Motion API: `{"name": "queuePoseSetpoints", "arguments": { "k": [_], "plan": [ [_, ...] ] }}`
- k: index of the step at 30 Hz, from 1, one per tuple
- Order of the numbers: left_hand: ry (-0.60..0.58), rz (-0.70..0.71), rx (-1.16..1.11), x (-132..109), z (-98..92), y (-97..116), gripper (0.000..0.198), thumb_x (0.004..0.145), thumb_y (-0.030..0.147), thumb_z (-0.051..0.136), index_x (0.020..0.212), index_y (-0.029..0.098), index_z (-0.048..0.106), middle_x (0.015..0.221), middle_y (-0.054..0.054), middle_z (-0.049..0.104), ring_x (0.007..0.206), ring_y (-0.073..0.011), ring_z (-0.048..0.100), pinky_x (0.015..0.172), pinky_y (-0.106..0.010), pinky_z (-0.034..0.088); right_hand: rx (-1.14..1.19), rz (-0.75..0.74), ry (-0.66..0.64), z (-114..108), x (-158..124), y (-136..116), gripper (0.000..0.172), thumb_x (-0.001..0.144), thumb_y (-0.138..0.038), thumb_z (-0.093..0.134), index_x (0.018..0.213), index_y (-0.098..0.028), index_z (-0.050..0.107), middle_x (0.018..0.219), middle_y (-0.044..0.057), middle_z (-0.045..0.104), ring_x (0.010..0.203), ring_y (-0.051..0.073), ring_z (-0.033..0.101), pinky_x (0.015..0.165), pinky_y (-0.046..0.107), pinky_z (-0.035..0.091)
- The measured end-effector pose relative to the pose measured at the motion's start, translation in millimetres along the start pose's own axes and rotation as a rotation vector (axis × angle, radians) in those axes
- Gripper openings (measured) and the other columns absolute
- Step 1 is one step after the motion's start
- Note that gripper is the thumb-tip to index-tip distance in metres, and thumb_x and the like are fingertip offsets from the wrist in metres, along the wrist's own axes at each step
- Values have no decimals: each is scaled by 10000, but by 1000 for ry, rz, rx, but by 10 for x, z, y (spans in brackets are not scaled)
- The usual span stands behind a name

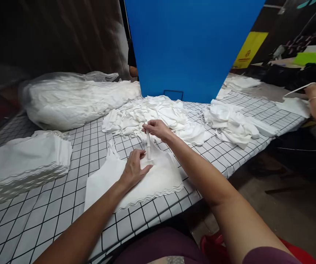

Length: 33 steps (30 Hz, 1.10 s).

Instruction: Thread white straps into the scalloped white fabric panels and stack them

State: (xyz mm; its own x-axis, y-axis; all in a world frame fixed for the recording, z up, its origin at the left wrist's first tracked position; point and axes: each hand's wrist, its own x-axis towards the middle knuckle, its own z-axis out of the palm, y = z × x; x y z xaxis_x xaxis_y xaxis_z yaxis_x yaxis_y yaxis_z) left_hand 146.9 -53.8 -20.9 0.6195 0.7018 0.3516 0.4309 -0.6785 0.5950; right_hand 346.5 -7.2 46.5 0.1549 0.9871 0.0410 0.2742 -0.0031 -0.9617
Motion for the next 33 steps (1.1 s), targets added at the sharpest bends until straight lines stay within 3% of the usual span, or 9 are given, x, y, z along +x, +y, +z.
{"name": "queuePoseSetpoints", "arguments": {
  "k": [6,11,13,15,18,21,24,28,33],
  "plan": [
    [-14,12,102,-11,10,33,569,831,258,704,1300,193,388,1282,-136,479,1190,-301,464,1008,-505,431,-384,-6,104,224,278,275,311,894,-395,605,692,-175,517,740,52,661,691,150,554,643,273,370],
    [-54,-9,112,7,20,16,455,888,298,641,1273,202,419,1259,-120,489,1156,-290,465,1009,-493,427,-619,5,232,224,203,316,251,912,-405,588,853,-161,587,923,140,650,927,276,580,791,361,406],
    [-37,-17,104,14,17,8,393,913,285,599,1258,204,430,1244,-116,497,1142,-279,470,1000,-488,430,-706,-59,310,200,-3,269,307,946,-436,520,1003,-144,598,1048,179,628,1027,314,556,853,408,422],
    [-18,-21,102,15,20,7,340,928,274,567,1238,204,445,1225,-114,507,1133,-274,476,992,-490,433,-784,-230,333,202,-328,259,383,976,-456,451,1161,-144,573,1154,188,601,1112,322,532,919,439,436],
    [-9,-14,90,10,42,18,282,934,243,530,1207,205,469,1198,-113,524,1114,-274,486,976,-490,445,-788,-464,129,242,-880,383,485,996,-473,407,1369,-169,473,1329,181,541,1246,304,494,1037,468,431],
    [22,-5,62,16,32,23,240,944,209,493,1183,199,493,1179,-111,541,1093,-261,494,979,-458,462,-811,-439,-37,263,-1213,588,536,1006,-462,383,1448,-161,416,1455,188,451,1344,307,439,1104,497,406],
    [-26,2,120,7,-117,-13,203,939,185,495,1138,178,535,1168,-113,562,1090,-258,503,987,-438,469,-842,-379,-60,276,-1258,698,566,1008,-473,361,1466,-143,409,1488,195,424,1374,322,418,1121,518,398],
    [-237,72,260,-168,-504,-171,168,951,201,492,1087,171,587,1144,-105,609,1098,-263,542,973,-460,486,-858,-371,-46,303,-1206,719,567,1002,-483,368,1462,-155,422,1475,189,450,1363,325,433,1119,524,403],
    [-200,114,220,-500,-792,-466,407,987,297,481,1358,131,498,1448,-149,496,1417,-279,377,1180,-494,324,-804,-385,-13,245,-1096,670,521,962,-503,447,1326,-147,562,1363,207,527,1274,340,507,1072,518,442]
  ]
}}
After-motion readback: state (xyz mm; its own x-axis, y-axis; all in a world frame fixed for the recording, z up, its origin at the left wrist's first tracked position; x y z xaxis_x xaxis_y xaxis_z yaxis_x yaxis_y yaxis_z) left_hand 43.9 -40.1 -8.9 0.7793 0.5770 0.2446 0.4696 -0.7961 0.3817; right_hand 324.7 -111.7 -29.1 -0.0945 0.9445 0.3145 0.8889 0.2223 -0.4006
